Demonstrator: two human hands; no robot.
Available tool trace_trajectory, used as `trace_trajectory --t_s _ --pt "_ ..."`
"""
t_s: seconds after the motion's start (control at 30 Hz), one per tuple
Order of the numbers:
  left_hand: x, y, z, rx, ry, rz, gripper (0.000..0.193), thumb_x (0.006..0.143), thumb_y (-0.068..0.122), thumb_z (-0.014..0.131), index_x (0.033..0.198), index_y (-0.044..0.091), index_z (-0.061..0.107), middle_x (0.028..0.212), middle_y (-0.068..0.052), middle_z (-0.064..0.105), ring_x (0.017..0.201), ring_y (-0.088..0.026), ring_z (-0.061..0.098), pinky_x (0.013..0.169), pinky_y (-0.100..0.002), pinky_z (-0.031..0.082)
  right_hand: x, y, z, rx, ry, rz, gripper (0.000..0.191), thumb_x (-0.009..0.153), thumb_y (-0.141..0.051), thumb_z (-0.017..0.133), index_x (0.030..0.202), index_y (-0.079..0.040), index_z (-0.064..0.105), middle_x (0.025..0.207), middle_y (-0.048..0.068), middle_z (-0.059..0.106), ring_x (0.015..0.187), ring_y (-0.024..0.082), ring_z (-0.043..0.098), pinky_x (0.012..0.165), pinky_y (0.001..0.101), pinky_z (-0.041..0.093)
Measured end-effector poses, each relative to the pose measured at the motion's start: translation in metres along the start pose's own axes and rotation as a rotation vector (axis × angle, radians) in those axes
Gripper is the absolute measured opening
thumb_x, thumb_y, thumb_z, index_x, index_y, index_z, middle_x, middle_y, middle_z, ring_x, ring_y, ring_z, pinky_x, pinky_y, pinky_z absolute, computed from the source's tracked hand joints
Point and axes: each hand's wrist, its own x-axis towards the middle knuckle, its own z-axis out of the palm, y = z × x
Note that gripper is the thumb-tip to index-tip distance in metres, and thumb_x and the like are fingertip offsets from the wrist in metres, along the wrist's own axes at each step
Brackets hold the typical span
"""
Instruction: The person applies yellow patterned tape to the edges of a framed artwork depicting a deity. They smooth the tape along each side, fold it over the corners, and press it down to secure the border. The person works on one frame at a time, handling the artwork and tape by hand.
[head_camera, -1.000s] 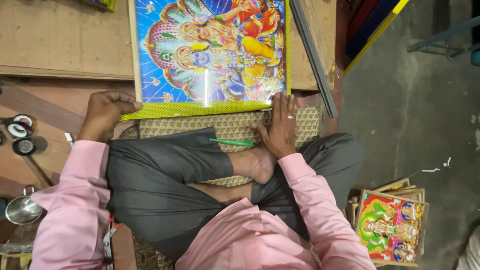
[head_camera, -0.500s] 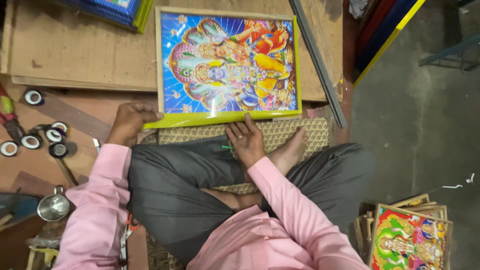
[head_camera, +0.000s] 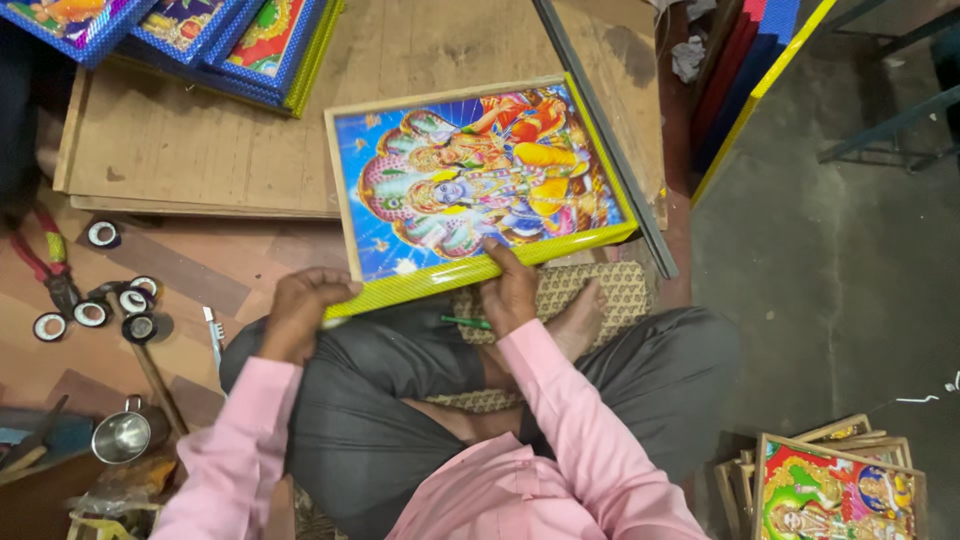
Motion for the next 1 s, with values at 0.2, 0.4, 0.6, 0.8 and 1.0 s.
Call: trace_trajectory --t_s 0.2,0.4,0.6,0.8,1.0 --pt "-0.054 -0.003 0.054 0.049 -0.195 0.116 0.027 0.084 0.015 0.08 0.101 -0.004 0.074 0.093 -0.011 0.076 0.082 -0.016 0.067 0.076 -0.03 0.051 -0.018 -0.095 0.017 -0.325 -0.163 -0.138 0.041 0.083 0.007 0.071 0.123 0.008 0.062 0.113 0.015 0.071 0.102 0.027 0.07 0.092 0.0389 0.058" --pt "-0.025 0.056 0.097 0.286 0.284 0.768 0.067 0.088 0.024 0.085 0.14 -0.006 0.056 0.133 -0.018 0.066 0.113 -0.026 0.062 0.094 -0.036 0.05 -0.058 -0.228 0.102 -1.063 -0.444 -0.315 0.035 0.08 0.001 0.078 0.114 0.002 0.068 0.095 0.005 0.07 0.084 0.015 0.067 0.073 0.0323 0.057" --pt "0.006 0.057 0.159 -0.418 0.053 0.482 0.084 0.086 0.021 0.086 0.152 0.0 0.038 0.149 -0.017 0.052 0.135 -0.026 0.052 0.114 -0.04 0.043 -0.076 -0.265 0.186 -1.888 -0.909 -0.64 0.019 0.071 -0.013 0.083 0.076 0.001 0.071 0.066 0.017 0.066 0.059 0.031 0.064 0.059 0.0404 0.051" --pt "0.0 -0.032 0.195 -0.642 -0.135 0.178 0.041 0.098 0.027 0.067 0.133 0.005 0.063 0.114 -0.001 0.064 0.098 -0.012 0.06 0.078 -0.032 0.054 -0.071 -0.226 0.205 -2.126 -1.2 -0.687 0.018 0.065 -0.008 0.07 0.081 -0.005 0.075 0.075 0.024 0.068 0.074 0.042 0.069 0.068 0.0491 0.054" --pt "-0.023 -0.043 0.194 -0.289 -0.149 0.145 0.022 0.099 0.018 0.072 0.115 0.003 0.068 0.104 -0.01 0.066 0.085 -0.024 0.055 0.071 -0.035 0.039 -0.064 -0.181 0.205 -2.32 -1.203 -0.589 0.019 0.067 -0.005 0.068 0.083 -0.008 0.078 0.077 0.023 0.07 0.076 0.043 0.069 0.069 0.0513 0.054"
